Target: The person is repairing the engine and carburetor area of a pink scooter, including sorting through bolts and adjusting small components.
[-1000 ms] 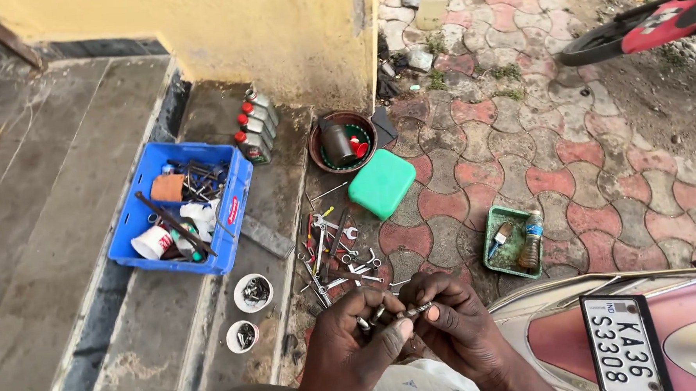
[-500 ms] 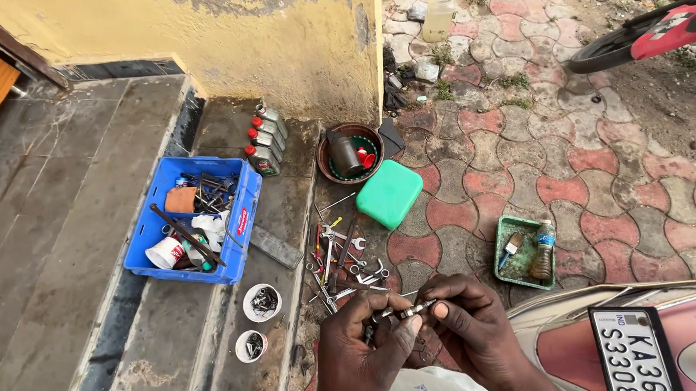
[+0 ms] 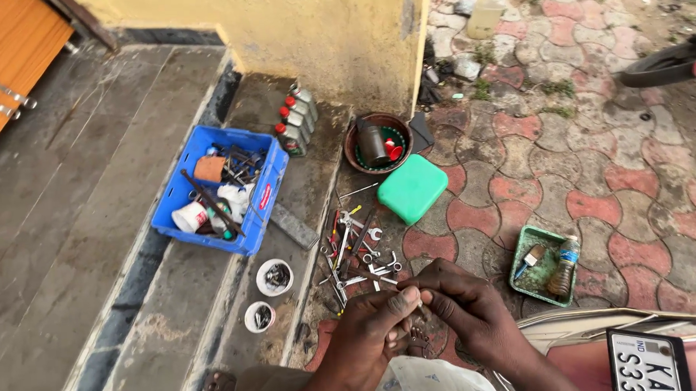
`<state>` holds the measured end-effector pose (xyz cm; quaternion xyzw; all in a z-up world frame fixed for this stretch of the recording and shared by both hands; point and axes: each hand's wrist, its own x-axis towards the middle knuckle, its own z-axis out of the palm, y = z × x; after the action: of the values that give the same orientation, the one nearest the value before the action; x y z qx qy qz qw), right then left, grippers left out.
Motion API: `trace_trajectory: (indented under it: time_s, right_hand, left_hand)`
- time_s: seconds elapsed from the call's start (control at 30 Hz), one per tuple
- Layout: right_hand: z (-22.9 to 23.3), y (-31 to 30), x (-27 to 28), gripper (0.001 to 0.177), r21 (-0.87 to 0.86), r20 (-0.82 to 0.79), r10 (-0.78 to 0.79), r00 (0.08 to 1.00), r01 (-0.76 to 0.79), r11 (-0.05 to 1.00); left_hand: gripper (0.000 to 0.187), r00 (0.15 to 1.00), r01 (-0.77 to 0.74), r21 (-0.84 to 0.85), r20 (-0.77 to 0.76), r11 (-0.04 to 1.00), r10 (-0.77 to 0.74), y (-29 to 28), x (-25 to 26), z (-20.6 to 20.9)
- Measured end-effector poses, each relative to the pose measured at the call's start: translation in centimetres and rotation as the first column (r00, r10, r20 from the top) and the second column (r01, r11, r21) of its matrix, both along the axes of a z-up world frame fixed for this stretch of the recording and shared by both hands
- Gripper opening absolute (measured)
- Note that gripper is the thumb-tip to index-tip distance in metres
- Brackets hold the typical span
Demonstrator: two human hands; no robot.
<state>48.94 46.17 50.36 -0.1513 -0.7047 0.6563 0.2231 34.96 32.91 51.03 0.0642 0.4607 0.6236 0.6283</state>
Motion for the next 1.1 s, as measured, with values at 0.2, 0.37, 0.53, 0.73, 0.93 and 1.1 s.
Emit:
trace_trajectory:
  time_s: [0.2,0.37,0.53,0.73,0.93,1.1]
  right_hand:
    - [0.1,-1.5,-0.3,0.034,-0.130,0.070,-0.048,0.996,0.057,0.990]
    - [-1.3,-1.8,-0.3,0.021,-0.023,0.203,-0.211,0.956,0.220,0.975]
    - [-0.8,-0.5,-0.6,0.012,0.086,0.157,-0.142,0.977,0.129,0.988]
    - [0.2,-0.5,-1.4,0.011,0.101,0.016,0.073,0.997,-0.074,0.992]
    - [-2.1,-0.7,-2.3,0.020,-0.287,0.110,0.093,0.990,-0.058,0.956]
    - [-3.3,-0.9,-2.6,0.022,-0.141,0.332,0.181,0.926,-0.141,0.980]
  left_hand:
    - [0.028,0.962,-0.253,-0.031,-0.116,0.967,0.248,-0.4,0.0,-0.8]
    - [0.034,0.930,-0.282,-0.020,-0.251,0.959,0.268,-1.1,0.6,-1.2]
    - [0.030,0.918,-0.197,0.046,-0.342,0.979,0.201,-1.7,-0.3,-0.8]
    - [0.033,0.736,0.008,0.165,-0.669,0.986,0.105,-3.0,-1.0,-0.8]
    - [0.044,0.720,-0.075,0.050,-0.688,0.996,0.089,-3.8,-1.1,-1.0]
    - [0.044,0.600,-0.081,0.103,-0.789,0.991,0.131,-4.1,-1.0,-1.0]
